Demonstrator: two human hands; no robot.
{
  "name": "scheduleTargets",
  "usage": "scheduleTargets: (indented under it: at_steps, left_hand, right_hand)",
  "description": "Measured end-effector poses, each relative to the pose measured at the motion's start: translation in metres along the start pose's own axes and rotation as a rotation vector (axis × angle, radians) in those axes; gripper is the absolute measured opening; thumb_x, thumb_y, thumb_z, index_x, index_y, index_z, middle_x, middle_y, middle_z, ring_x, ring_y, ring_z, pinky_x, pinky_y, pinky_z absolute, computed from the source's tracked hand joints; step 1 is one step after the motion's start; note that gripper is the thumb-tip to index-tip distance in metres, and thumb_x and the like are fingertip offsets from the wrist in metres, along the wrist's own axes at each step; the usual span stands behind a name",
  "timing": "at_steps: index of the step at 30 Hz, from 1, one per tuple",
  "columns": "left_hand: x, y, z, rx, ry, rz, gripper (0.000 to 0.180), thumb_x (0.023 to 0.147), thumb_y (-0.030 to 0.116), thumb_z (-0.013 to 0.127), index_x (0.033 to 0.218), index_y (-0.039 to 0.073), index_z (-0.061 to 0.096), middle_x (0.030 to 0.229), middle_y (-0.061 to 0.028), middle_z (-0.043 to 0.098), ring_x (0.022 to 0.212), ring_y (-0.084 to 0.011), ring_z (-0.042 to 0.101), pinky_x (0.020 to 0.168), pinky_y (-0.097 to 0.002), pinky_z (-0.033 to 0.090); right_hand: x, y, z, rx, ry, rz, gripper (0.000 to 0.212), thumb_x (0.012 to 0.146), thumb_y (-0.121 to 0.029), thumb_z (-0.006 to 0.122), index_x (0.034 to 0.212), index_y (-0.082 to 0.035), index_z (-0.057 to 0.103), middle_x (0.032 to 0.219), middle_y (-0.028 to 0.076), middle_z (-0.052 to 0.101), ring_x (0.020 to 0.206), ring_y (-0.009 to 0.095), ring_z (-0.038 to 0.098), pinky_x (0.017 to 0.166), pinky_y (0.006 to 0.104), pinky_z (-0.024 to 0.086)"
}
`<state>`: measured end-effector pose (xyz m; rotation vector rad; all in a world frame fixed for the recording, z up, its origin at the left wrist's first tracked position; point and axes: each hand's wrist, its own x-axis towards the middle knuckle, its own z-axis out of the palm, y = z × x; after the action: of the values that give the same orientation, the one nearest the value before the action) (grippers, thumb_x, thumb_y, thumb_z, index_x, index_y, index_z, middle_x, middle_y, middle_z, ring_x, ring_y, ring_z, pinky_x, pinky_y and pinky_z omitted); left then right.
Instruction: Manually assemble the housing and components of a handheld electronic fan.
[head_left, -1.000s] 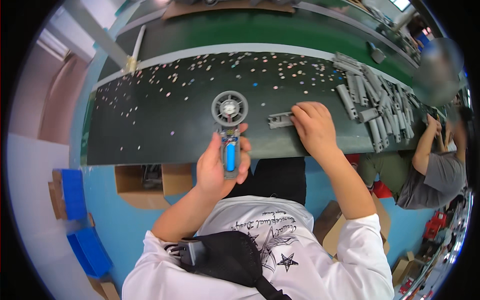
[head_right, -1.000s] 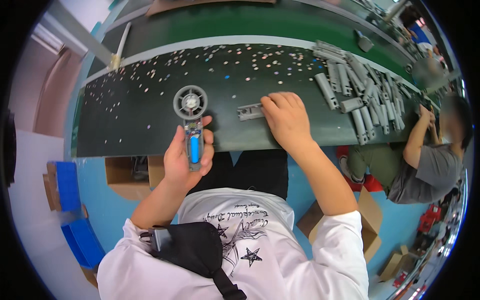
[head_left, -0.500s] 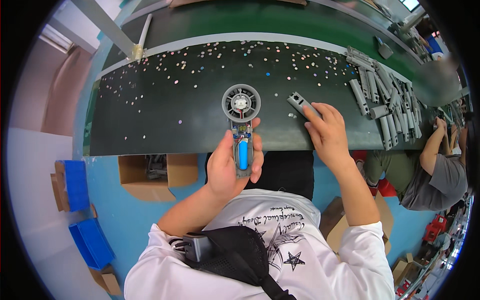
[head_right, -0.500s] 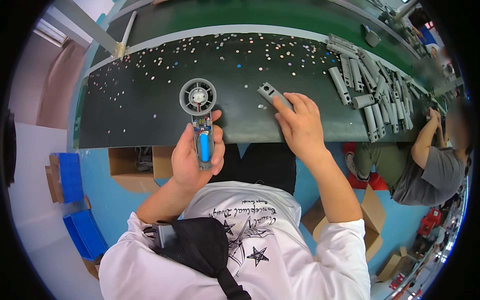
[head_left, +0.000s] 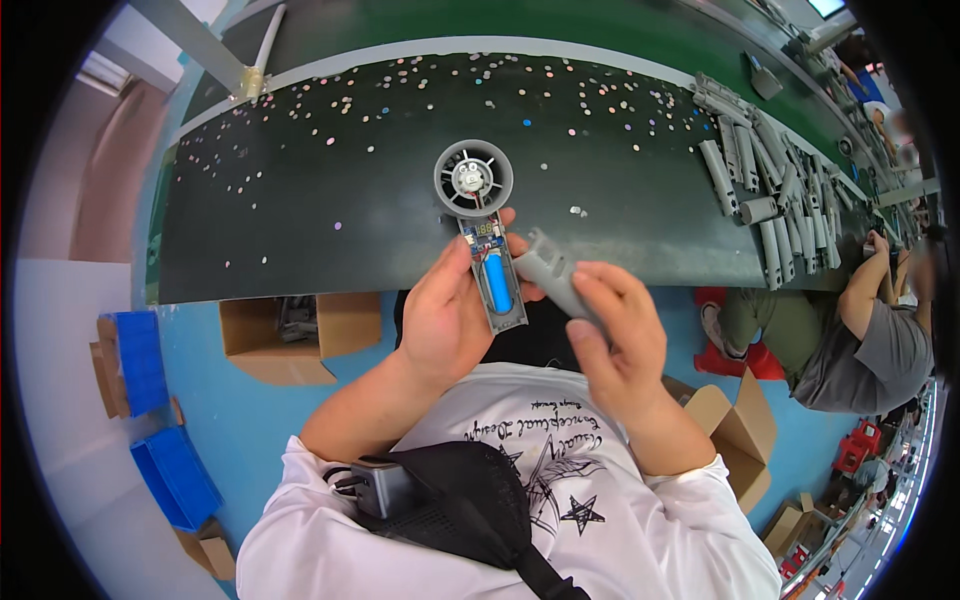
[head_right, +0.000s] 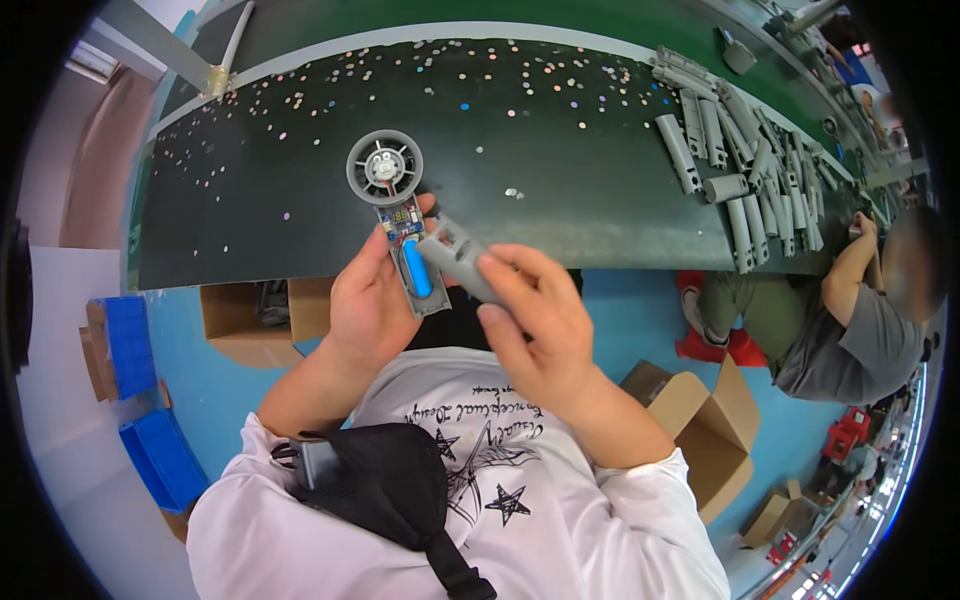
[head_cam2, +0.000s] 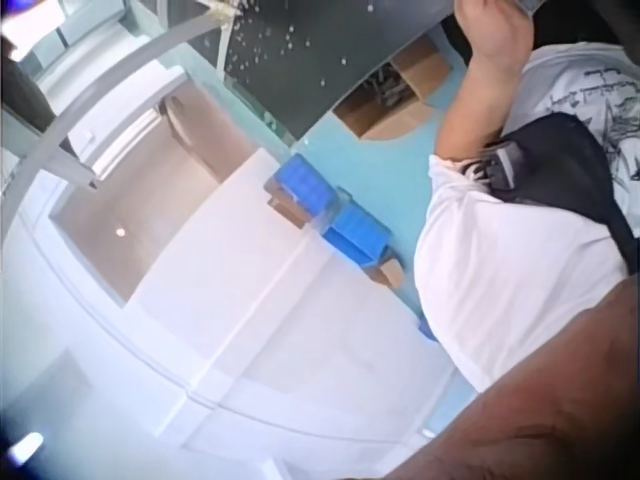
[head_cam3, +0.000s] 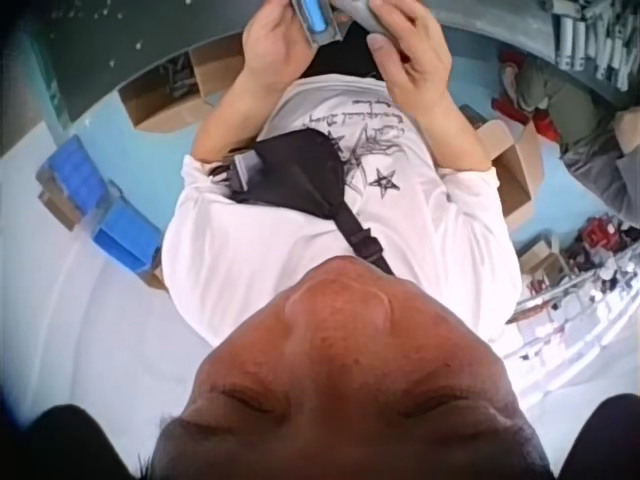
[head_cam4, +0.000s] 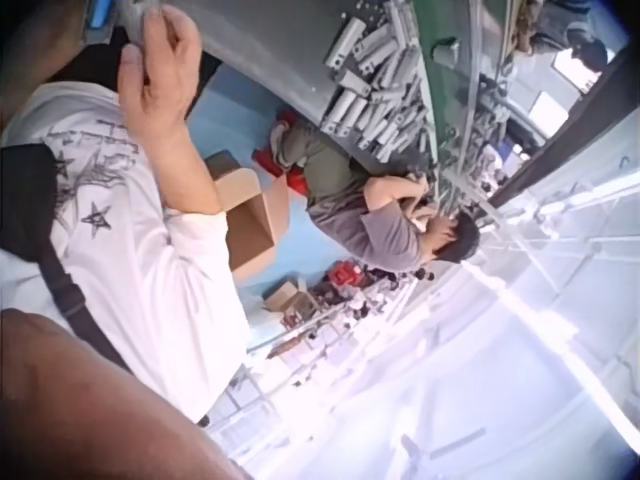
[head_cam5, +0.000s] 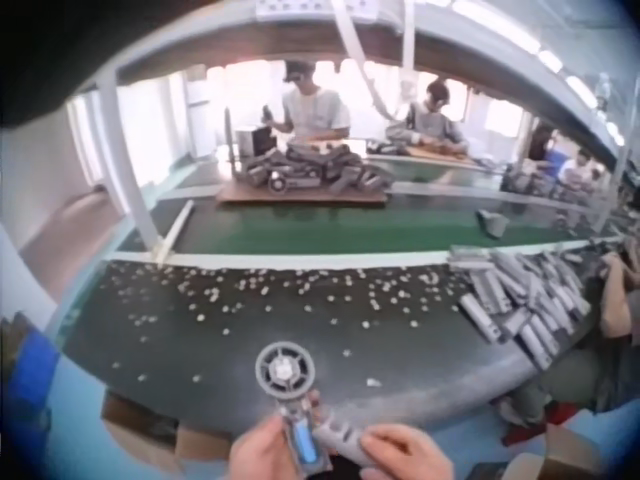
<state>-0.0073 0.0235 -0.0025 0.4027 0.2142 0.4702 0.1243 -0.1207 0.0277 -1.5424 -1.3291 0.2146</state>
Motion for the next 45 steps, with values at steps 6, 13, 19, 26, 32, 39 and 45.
scheduleTargets:
  at_steps: [6, 13, 19, 26, 32, 39, 45]
  left_hand:
    - [-0.001, -0.009, 0.007, 0.068, 0.123, 0.073, 0.046, 0.105, 0.026, 0.028, 0.139, -0.002, 0.038, 0.124, -0.0125, 0.054, 0.117, -0.0229, 0.052, 0.103, -0.0389, 0.039]
    - [-0.005, -0.01, 0.008, 0.152, 0.007, 0.102, 0.047, 0.105, 0.027, 0.03, 0.142, -0.002, 0.033, 0.129, -0.0146, 0.05, 0.122, -0.0238, 0.049, 0.106, -0.0399, 0.038]
    - [-0.004, -0.012, 0.009, 0.149, -0.015, 0.108, 0.048, 0.105, 0.026, 0.033, 0.144, -0.001, 0.031, 0.131, -0.0144, 0.049, 0.123, -0.0233, 0.048, 0.106, -0.04, 0.037]
    - [-0.006, -0.013, 0.015, 0.161, -0.061, 0.128, 0.05, 0.105, 0.027, 0.036, 0.145, 0.0, 0.028, 0.133, -0.0132, 0.047, 0.124, -0.0221, 0.046, 0.107, -0.0391, 0.037]
    - [-0.007, -0.015, 0.013, 0.175, -0.065, 0.11, 0.051, 0.104, 0.029, 0.037, 0.148, 0.004, 0.026, 0.136, -0.0129, 0.046, 0.126, -0.0226, 0.045, 0.108, -0.0402, 0.036]
    - [-0.007, -0.011, 0.015, 0.175, -0.072, 0.064, 0.053, 0.104, 0.029, 0.038, 0.149, 0.005, 0.024, 0.14, -0.0135, 0.043, 0.128, -0.0237, 0.044, 0.109, -0.0407, 0.036]
    - [-0.006, -0.014, 0.014, 0.345, -0.037, 0.071, 0.047, 0.105, 0.024, 0.038, 0.147, 0.009, 0.025, 0.139, -0.0088, 0.044, 0.122, -0.0156, 0.047, 0.098, -0.0322, 0.042]
  right_hand:
    - [0.001, -0.004, 0.015, -0.23, -0.022, -0.075, 0.045, 0.074, 0.0, 0.071, 0.119, -0.003, 0.065, 0.117, 0.021, 0.058, 0.093, 0.032, 0.062, 0.077, 0.0354, 0.052]
    - [0.006, -0.003, 0.02, -0.207, -0.031, -0.073, 0.047, 0.073, 0.0, 0.071, 0.119, -0.003, 0.065, 0.115, 0.021, 0.058, 0.093, 0.032, 0.062, 0.075, 0.0361, 0.052]
    - [0.005, -0.006, 0.022, -0.244, 0.003, -0.071, 0.047, 0.073, 0.001, 0.071, 0.119, -0.002, 0.065, 0.116, 0.021, 0.058, 0.094, 0.032, 0.062, 0.077, 0.0363, 0.053]
    - [0.003, -0.007, 0.025, -0.282, 0.067, -0.094, 0.046, 0.071, 0.001, 0.071, 0.117, -0.001, 0.066, 0.115, 0.022, 0.058, 0.088, 0.03, 0.064, 0.069, 0.0335, 0.054]
    - [0.005, -0.011, 0.027, -0.284, 0.065, -0.092, 0.045, 0.072, 0.001, 0.072, 0.116, -0.001, 0.066, 0.115, 0.022, 0.059, 0.084, 0.028, 0.064, 0.064, 0.0315, 0.054]
    - [0.007, -0.004, 0.027, -0.431, 0.058, -0.167, 0.047, 0.069, -0.005, 0.073, 0.115, -0.009, 0.068, 0.116, 0.015, 0.062, 0.073, 0.022, 0.06, 0.057, 0.0311, 0.047]
    - [0.008, -0.01, 0.027, -0.65, -0.021, -0.148, 0.05, 0.068, -0.01, 0.07, 0.117, -0.015, 0.068, 0.124, 0.009, 0.06, 0.077, 0.02, 0.054, 0.071, 0.0322, 0.04]
